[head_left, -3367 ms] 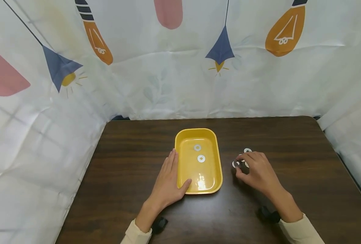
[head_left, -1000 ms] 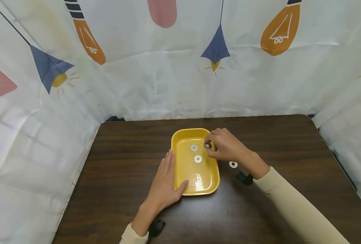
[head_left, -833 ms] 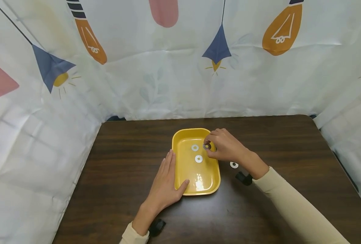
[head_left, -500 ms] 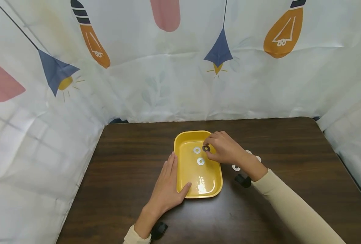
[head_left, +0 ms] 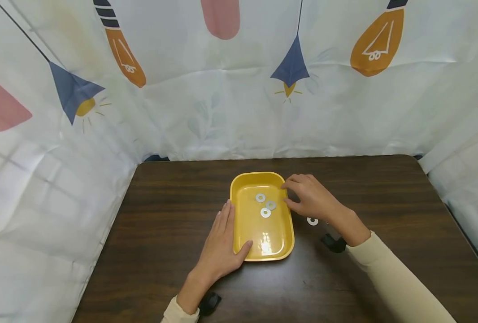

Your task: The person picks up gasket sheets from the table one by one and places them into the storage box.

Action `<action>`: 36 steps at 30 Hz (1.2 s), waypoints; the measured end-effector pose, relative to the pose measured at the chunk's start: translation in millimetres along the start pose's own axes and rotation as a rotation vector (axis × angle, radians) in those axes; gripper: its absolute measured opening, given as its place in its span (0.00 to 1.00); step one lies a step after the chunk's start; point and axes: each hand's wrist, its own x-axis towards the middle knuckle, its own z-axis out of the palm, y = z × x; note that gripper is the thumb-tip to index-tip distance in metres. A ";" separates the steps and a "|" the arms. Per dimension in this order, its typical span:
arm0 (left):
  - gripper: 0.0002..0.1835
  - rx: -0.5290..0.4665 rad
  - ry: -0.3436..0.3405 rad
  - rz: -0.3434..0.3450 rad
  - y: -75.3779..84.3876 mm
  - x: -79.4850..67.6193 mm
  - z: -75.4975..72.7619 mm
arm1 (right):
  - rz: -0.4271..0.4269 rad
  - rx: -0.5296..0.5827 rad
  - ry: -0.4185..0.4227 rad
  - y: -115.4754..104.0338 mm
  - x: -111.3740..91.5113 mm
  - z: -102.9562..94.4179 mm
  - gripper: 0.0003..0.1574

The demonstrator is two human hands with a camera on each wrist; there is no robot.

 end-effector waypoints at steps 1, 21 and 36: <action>0.57 -0.001 -0.003 -0.001 0.3 -0.1 0.0 | 0.002 0.006 0.006 1.4 -3.2 -0.4 0.22; 0.56 -0.022 -0.068 -0.031 -2.0 -0.2 -3.0 | 0.153 0.040 0.013 23.7 -69.9 21.2 0.17; 0.56 0.000 -0.068 -0.010 -4.5 -1.7 -3.7 | 0.132 0.001 0.035 22.3 -90.0 48.2 0.18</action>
